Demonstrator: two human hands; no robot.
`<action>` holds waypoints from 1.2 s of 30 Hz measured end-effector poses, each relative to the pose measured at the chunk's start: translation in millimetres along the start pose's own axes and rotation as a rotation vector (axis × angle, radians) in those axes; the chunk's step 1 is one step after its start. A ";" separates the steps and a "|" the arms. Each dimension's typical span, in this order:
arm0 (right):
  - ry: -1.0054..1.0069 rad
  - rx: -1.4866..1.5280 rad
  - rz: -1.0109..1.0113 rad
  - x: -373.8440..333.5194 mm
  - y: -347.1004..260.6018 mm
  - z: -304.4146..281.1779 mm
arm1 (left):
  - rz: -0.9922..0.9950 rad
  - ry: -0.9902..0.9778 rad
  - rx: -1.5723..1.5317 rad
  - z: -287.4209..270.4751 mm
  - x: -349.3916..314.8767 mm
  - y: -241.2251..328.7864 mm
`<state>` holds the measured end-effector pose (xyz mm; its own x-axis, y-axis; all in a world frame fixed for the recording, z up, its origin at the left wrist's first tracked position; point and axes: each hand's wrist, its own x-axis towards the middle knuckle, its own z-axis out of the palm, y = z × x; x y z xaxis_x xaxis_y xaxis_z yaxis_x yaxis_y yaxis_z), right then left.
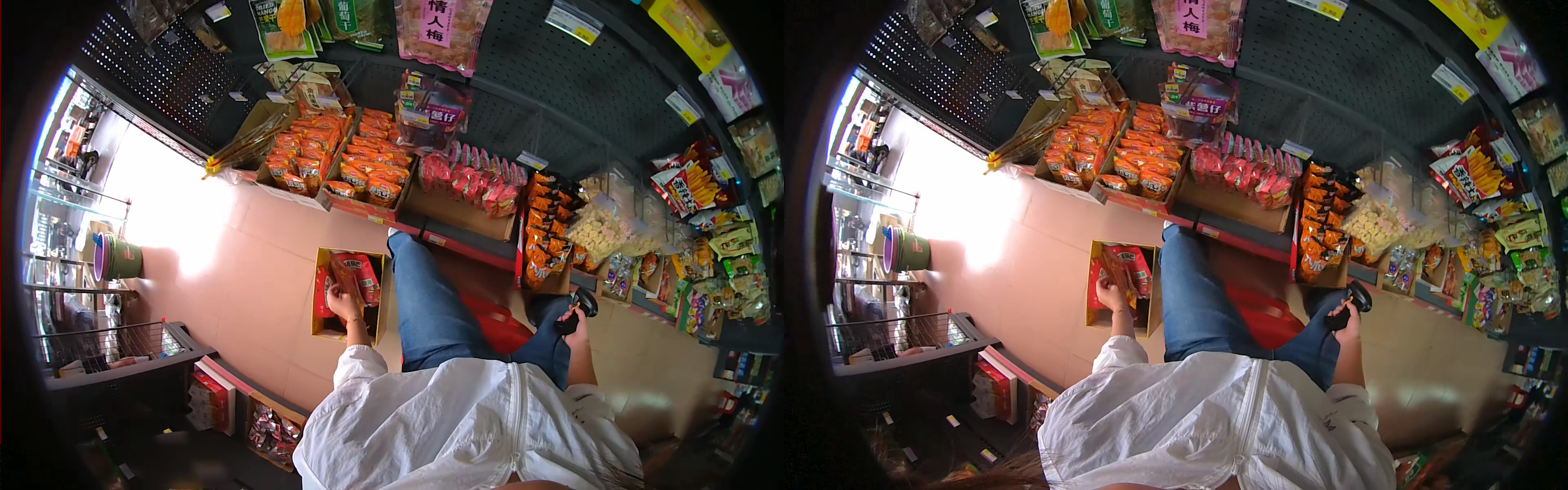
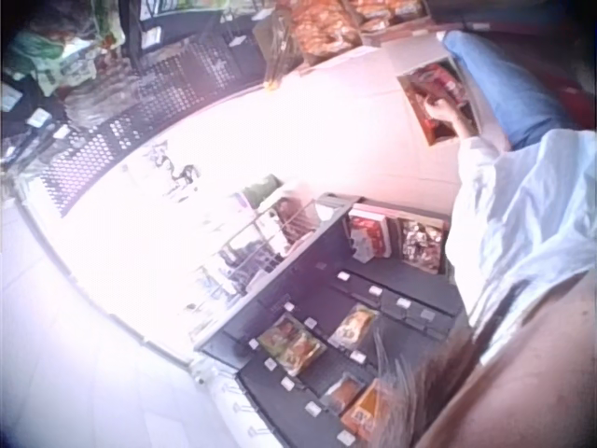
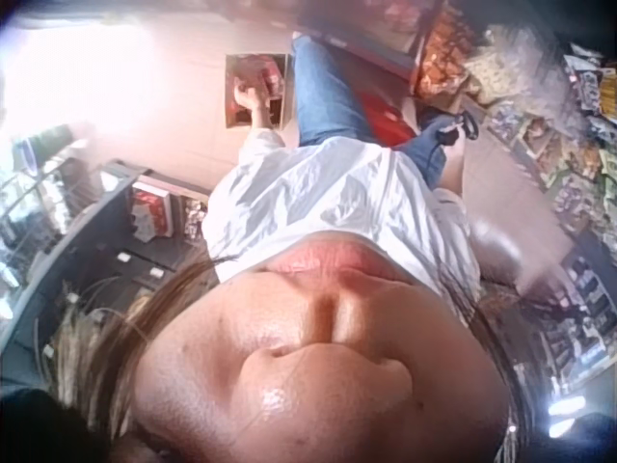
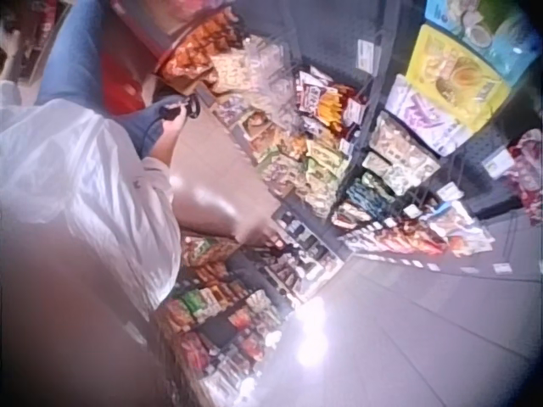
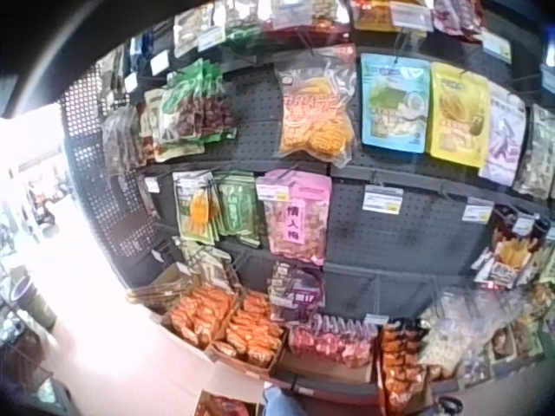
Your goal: The person scans barcodes on snack packages, including peanuts, fries packaging, and turkey-flavored noodles, with a barcode scanner, then places the items on shelves.
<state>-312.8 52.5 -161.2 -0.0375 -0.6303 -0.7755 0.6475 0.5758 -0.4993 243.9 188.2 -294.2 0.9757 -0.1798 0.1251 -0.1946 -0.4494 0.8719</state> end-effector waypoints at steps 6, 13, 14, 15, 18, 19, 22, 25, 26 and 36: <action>-0.048 0.001 -0.019 7.3 -2.6 -14.9 | 0.112 -0.116 -0.320 7.6 3.5 120.5; -0.031 -0.064 -0.040 12.4 -6.7 -24.5 | 0.472 -0.328 -0.381 -4.1 -26.7 265.8; -0.024 -0.053 -0.036 11.4 -5.4 -23.8 | 0.404 -0.434 -0.505 -10.1 -32.0 285.1; -0.026 -0.026 -0.063 4.1 -4.3 -17.4 | 0.407 -0.448 -0.501 -15.8 -36.4 299.2; -0.179 0.137 -0.133 -5.3 3.6 -6.4 | 0.139 -0.784 -1.098 -31.8 -59.3 353.0; -0.369 0.213 -0.137 -2.4 9.0 -1.2 | 0.134 -0.806 -1.108 -36.1 -71.4 371.5; -0.420 0.426 -0.049 -18.6 21.7 52.4 | 0.024 -1.159 -1.368 -39.2 -103.4 401.1; -0.742 0.446 -0.028 -62.2 20.6 118.5 | -0.098 -1.268 -1.455 -32.5 -131.3 422.5; -1.135 0.572 0.041 -46.4 23.1 117.3 | -0.109 -1.365 -1.498 -28.4 -139.5 430.9; -0.775 0.512 -0.263 -73.5 5.1 87.6 | -0.235 -1.166 -1.544 -0.1 -159.3 438.1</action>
<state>-240.1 56.1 -72.9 0.1650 -0.9812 -0.1002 0.9506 0.1853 -0.2491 3.1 20.1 67.8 0.3044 -0.9304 0.2044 0.7833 0.3665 0.5021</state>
